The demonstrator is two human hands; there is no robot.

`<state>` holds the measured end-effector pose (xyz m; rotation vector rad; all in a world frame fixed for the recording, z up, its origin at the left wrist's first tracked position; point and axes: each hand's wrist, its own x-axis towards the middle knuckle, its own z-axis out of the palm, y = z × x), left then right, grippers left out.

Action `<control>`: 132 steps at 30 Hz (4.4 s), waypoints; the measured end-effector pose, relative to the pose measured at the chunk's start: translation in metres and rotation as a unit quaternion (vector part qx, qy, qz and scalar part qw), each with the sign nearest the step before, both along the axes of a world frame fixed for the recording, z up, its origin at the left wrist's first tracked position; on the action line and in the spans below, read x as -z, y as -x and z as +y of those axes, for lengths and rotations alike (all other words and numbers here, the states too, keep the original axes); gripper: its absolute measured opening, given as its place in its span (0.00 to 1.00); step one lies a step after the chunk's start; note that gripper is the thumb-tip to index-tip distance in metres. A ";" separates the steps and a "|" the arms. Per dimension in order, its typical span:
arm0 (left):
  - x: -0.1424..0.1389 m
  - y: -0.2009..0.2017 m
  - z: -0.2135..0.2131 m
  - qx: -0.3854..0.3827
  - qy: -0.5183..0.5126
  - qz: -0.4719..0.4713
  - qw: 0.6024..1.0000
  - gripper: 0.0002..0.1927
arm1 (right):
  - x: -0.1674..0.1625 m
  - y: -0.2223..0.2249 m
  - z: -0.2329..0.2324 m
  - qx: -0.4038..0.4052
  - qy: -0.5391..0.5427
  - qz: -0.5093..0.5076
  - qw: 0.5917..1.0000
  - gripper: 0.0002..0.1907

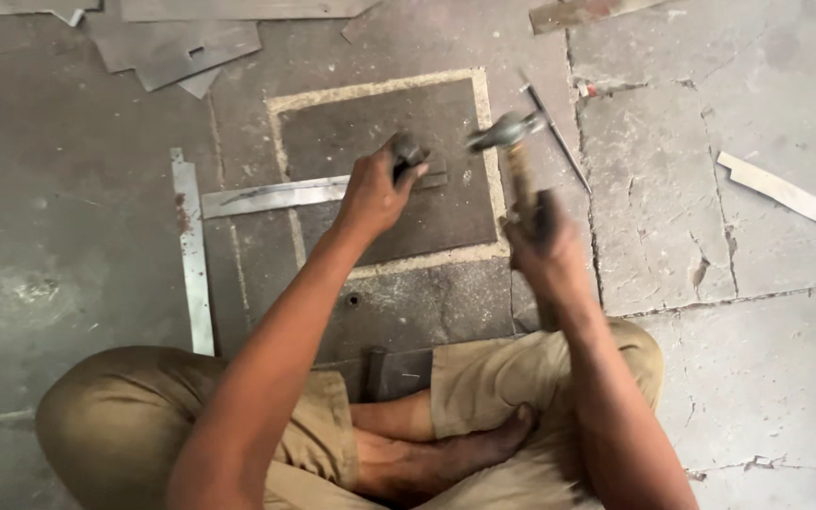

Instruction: The person sits on the floor and uses a hammer to flatten and shape various metal strips against the stone surface, handling them one at a time.

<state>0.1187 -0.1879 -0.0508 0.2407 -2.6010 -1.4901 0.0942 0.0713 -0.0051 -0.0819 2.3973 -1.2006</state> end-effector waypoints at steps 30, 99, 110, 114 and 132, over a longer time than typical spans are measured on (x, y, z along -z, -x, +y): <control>0.062 0.028 0.004 0.068 0.025 -0.128 0.989 0.12 | -0.119 0.004 0.050 0.033 0.289 0.345 0.893 0.15; 0.039 -0.074 -0.103 -0.114 0.027 -0.057 0.992 0.16 | -0.156 -0.009 -0.083 -0.136 0.299 0.391 0.860 0.09; 0.044 -0.065 -0.112 -0.192 0.001 0.069 0.979 0.22 | -0.008 -0.044 -0.087 -0.273 -0.107 0.079 0.953 0.21; 0.051 -0.048 -0.133 -0.184 0.105 -0.002 0.977 0.17 | 0.005 -0.089 -0.048 -0.184 -0.078 -0.250 0.947 0.28; -0.006 -0.064 -0.162 0.050 0.486 -0.467 0.737 0.27 | 0.011 0.154 0.265 -0.087 -0.398 0.249 0.879 0.28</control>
